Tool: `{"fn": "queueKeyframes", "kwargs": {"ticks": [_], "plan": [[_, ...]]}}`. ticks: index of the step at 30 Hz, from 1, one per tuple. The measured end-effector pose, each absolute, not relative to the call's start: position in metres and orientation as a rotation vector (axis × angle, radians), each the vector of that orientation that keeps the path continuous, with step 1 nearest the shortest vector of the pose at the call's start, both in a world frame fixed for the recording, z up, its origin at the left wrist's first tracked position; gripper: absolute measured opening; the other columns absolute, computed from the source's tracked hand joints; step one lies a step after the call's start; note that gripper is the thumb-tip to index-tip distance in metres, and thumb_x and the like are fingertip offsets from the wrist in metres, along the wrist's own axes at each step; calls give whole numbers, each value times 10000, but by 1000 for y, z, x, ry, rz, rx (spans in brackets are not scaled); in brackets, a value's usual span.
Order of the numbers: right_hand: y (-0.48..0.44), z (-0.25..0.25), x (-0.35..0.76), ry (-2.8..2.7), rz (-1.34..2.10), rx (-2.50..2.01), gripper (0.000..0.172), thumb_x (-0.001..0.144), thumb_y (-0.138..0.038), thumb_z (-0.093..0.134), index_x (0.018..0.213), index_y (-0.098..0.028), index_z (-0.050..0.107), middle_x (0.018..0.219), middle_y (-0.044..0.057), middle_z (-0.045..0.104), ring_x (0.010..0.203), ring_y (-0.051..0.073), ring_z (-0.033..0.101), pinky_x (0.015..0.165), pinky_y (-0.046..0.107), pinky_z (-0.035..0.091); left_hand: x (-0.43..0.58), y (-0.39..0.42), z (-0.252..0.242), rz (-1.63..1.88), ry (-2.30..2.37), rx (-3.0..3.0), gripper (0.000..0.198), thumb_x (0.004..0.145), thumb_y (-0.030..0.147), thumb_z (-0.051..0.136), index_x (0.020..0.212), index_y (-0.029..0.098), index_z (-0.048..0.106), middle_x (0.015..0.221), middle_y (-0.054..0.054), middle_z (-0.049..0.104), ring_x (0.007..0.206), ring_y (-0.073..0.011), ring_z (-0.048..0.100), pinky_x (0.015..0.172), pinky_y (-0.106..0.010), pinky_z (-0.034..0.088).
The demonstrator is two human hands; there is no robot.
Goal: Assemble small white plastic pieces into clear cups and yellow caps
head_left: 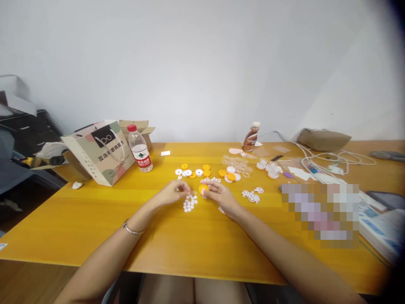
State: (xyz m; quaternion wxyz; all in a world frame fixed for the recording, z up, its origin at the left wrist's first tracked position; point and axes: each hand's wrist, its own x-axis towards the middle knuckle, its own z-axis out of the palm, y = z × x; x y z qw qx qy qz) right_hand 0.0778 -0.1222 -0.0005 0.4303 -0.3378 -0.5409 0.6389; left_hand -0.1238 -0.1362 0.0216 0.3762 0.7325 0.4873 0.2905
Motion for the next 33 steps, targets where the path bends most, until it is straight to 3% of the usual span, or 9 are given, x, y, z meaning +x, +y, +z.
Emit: {"fn": "queueKeyframes", "kwargs": {"ticks": [6,24,33], "plan": [[-122,2,78,-1324,1582,-865,315,607,-259,678,900,-174,599,685,-5,617,600,91,540,677,273,424,-137,-132,11,458,1310,2050,135,690,232,570,763,121,588,742,-38,630,668,-128,561,623,-224,428],[-123,-4,77,-1492,1556,-879,388,616,-257,680,987,-215,575,867,17,609,805,130,575,850,323,413,-128,-125,-2,554,1409,2061,126,695,231,533,730,122,586,647,-13,600,573,-102,524,535,-188,395],[-122,-5,78,-1570,1483,-880,337,645,-274,645,972,-217,584,940,33,606,859,153,558,829,321,415,-131,-128,7,479,1498,2150,108,655,233,557,684,143,608,663,-5,632,598,-112,546,568,-197,374]]}}
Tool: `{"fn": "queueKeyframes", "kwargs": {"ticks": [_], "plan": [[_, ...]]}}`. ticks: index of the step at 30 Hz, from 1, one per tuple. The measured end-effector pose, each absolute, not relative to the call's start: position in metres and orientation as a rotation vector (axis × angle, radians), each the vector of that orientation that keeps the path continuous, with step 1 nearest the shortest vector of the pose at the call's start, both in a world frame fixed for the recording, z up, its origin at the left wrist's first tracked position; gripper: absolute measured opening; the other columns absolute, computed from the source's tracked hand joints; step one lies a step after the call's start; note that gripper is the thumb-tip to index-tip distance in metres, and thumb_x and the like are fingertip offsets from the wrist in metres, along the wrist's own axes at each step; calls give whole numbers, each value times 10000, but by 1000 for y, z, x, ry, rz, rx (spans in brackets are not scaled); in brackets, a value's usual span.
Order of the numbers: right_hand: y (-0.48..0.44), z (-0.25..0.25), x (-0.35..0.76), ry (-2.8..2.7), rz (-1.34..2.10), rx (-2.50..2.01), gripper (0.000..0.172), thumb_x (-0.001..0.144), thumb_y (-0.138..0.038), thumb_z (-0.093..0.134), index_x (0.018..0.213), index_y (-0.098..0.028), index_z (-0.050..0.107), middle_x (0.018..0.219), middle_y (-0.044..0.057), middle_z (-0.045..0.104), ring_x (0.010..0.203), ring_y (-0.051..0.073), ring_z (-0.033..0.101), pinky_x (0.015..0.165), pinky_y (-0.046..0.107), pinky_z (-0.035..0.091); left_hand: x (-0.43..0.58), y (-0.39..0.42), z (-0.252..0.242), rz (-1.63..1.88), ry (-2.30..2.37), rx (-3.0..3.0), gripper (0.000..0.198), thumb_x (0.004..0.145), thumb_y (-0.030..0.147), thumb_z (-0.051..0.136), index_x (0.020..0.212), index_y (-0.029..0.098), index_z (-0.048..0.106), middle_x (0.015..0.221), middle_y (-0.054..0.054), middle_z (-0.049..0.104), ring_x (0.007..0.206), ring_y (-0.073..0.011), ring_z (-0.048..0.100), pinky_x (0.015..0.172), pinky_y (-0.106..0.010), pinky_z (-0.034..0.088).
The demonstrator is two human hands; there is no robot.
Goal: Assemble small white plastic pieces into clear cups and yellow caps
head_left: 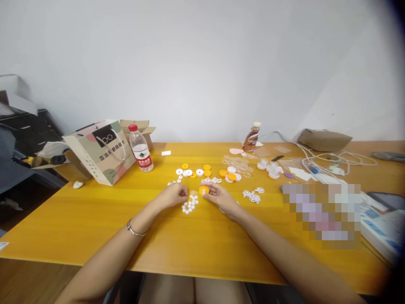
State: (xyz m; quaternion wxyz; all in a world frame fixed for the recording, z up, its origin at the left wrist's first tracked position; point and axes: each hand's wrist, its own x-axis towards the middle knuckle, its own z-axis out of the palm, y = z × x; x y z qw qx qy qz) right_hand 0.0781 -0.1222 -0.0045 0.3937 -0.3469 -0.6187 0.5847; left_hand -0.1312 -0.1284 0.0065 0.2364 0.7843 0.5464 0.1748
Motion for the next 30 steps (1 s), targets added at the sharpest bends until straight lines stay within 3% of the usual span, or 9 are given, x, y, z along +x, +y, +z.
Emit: {"fn": "queueKeyframes", "kwargs": {"ticks": [13,23,30], "plan": [[-120,-4,80,-1515,1499,-866,282,627,-254,645,900,-201,594,828,8,589,746,119,529,757,286,409,-128,-132,9,428,1344,2230,138,725,188,495,749,145,624,715,-25,646,637,-116,558,597,-191,398],[-120,-5,79,-1626,1475,-903,364,622,-324,664,965,-217,605,883,22,597,787,143,539,764,301,426,-131,-129,7,445,1347,2198,99,673,173,529,723,137,607,668,-10,627,591,-105,541,542,-176,381],[-122,-3,80,-1617,1575,-923,446,627,-300,667,1051,-204,568,784,3,581,717,115,529,745,288,421,-129,-127,8,330,1582,2450,160,624,79,485,666,162,616,653,-33,611,602,-128,524,558,-201,351]]}}
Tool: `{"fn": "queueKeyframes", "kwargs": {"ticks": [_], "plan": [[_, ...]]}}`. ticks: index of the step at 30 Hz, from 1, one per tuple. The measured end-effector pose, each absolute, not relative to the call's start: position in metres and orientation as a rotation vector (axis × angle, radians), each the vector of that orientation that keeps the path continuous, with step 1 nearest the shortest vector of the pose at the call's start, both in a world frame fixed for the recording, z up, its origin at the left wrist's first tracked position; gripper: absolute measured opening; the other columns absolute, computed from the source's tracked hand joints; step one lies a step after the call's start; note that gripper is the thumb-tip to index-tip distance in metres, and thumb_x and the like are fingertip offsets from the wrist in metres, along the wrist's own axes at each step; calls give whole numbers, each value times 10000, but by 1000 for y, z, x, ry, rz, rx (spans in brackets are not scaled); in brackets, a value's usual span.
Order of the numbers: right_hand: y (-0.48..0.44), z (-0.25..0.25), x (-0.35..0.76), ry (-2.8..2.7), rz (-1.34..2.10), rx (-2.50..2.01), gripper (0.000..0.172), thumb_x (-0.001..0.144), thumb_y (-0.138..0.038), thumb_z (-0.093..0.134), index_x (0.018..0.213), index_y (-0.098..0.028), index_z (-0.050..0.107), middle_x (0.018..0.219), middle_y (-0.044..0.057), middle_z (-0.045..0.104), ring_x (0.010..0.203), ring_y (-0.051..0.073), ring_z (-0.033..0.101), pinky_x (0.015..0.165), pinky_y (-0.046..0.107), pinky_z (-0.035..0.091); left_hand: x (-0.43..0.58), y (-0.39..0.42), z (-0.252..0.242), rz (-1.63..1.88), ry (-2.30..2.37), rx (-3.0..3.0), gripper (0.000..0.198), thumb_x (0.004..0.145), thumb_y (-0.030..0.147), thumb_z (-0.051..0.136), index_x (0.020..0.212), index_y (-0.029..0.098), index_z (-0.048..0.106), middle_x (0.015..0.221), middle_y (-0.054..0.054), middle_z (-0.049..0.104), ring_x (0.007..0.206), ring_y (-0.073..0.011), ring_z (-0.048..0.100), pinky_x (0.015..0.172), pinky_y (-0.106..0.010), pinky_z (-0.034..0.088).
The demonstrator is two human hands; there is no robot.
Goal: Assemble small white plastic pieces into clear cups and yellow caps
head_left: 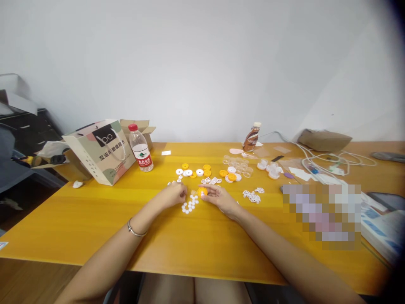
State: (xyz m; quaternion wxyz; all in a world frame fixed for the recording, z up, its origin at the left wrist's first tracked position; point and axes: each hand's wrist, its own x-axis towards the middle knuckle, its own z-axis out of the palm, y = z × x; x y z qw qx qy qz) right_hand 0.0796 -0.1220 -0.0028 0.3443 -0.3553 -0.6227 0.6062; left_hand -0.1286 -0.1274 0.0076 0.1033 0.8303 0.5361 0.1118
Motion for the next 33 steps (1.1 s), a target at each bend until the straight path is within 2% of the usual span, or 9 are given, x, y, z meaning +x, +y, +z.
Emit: {"fn": "queueKeyframes", "kwargs": {"ticks": [4,12,18,22,26,30,33], "plan": [[-122,-3,80,-1596,1610,-925,450,620,-299,674,1049,-206,572,838,12,593,742,119,540,761,289,418,-126,-128,6,328,1674,2474,183,651,61,441,643,154,599,679,-65,586,626,-148,520,571,-224,348],[-122,-3,81,-1625,1620,-908,442,646,-265,648,1079,-222,565,804,6,595,762,129,552,790,308,422,-125,-130,7,340,1753,2443,199,725,78,419,695,154,600,721,-70,564,626,-152,518,606,-245,366],[-123,0,80,-1585,1622,-902,393,649,-226,626,1040,-235,593,819,4,610,771,133,560,826,321,420,-122,-141,24,583,1492,2558,195,809,216,450,863,194,636,891,-71,584,829,-173,526,757,-255,376],[-123,0,80,-1580,1632,-903,396,659,-238,620,1053,-221,577,818,3,605,753,126,564,819,317,419,-118,-144,29,625,1497,2475,220,821,238,443,909,204,643,848,-56,641,769,-159,561,728,-245,390],[-124,0,80,-1560,1613,-924,460,651,-242,634,1093,-227,508,724,-26,576,730,126,576,798,315,419,-113,-145,28,703,1371,2313,194,788,233,489,869,194,660,822,-21,675,729,-135,588,689,-211,410],[-125,-3,80,-1489,1618,-933,395,632,-280,657,966,-226,454,681,-40,573,688,134,589,729,314,437,-109,-146,27,746,1387,2248,171,768,230,508,822,170,658,794,-21,678,705,-128,584,674,-208,420],[-126,-5,80,-1481,1633,-929,345,619,-294,668,864,-220,438,695,-33,587,680,132,588,712,306,437,-109,-147,28,776,1399,2228,171,770,212,499,878,171,624,793,-17,673,699,-124,584,680,-214,430]]}}
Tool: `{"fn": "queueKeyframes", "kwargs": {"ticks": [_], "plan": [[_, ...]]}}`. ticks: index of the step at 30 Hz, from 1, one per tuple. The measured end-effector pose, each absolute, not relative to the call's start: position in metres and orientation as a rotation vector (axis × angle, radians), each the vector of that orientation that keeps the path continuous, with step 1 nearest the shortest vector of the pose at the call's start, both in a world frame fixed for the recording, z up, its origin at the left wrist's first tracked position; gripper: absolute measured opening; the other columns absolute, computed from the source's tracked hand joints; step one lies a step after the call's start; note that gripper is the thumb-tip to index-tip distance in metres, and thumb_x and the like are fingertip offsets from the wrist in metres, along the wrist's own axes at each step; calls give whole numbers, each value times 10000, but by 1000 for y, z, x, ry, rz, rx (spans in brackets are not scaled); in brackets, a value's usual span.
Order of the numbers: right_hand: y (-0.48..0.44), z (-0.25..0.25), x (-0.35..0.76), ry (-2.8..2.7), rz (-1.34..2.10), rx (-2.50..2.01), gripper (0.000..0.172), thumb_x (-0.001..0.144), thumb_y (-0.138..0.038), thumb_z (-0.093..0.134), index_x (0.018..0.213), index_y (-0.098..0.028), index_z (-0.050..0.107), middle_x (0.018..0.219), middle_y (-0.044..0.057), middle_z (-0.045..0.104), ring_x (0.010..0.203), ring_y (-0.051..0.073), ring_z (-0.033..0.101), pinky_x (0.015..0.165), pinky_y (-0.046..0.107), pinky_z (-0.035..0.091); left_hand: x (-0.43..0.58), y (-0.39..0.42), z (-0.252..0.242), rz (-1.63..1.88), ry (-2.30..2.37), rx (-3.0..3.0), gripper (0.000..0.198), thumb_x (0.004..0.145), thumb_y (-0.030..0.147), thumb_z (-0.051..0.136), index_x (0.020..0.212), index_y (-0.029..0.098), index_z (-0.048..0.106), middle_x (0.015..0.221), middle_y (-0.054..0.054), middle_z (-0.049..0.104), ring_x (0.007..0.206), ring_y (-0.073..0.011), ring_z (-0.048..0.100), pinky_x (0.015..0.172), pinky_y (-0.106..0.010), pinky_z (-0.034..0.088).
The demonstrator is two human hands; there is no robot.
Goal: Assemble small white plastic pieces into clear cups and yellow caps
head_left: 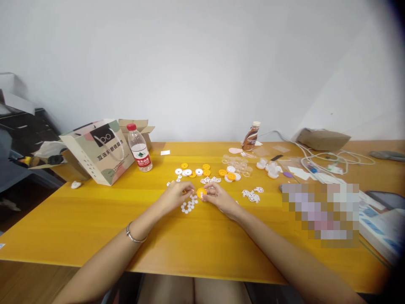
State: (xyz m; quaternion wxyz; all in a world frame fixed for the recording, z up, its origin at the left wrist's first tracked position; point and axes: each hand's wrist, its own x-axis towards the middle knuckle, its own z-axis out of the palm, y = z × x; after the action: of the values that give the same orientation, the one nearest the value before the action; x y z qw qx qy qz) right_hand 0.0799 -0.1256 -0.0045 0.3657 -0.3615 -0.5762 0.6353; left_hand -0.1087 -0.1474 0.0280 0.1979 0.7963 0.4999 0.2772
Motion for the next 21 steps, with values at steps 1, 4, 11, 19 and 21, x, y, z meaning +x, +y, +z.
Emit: {"fn": "queueKeyframes", "kwargs": {"ticks": [1,4,11,19,21], "plan": [[-126,-4,80,-1486,1633,-931,336,617,-294,669,851,-220,439,694,-33,588,679,131,586,712,304,435,-109,-148,28,795,1392,2212,184,767,209,505,914,171,608,791,-15,672,699,-123,586,681,-214,434],[-127,-2,79,-1508,1622,-947,327,610,-281,669,848,-220,454,693,-37,589,681,131,582,709,298,428,-109,-148,30,862,1383,2164,176,764,213,521,913,163,601,791,-19,673,708,-125,594,689,-215,438],[-130,0,76,-1553,1641,-923,291,623,-268,658,846,-204,482,710,-30,589,706,123,573,719,280,411,-106,-146,26,880,1282,2266,129,775,199,523,775,183,651,886,-20,647,849,-142,568,818,-249,402],[-131,-3,76,-1594,1611,-905,280,639,-287,647,859,-202,497,716,-22,588,712,125,568,716,275,404,-101,-146,20,937,1433,2217,86,737,216,577,729,190,658,992,-41,581,952,-176,522,897,-317,364],[-131,-3,75,-1595,1604,-912,286,632,-291,650,859,-203,500,708,-25,587,708,128,569,717,281,406,-100,-147,19,959,1449,2206,79,732,222,581,727,190,653,1004,-42,576,973,-182,514,907,-326,358]]}}
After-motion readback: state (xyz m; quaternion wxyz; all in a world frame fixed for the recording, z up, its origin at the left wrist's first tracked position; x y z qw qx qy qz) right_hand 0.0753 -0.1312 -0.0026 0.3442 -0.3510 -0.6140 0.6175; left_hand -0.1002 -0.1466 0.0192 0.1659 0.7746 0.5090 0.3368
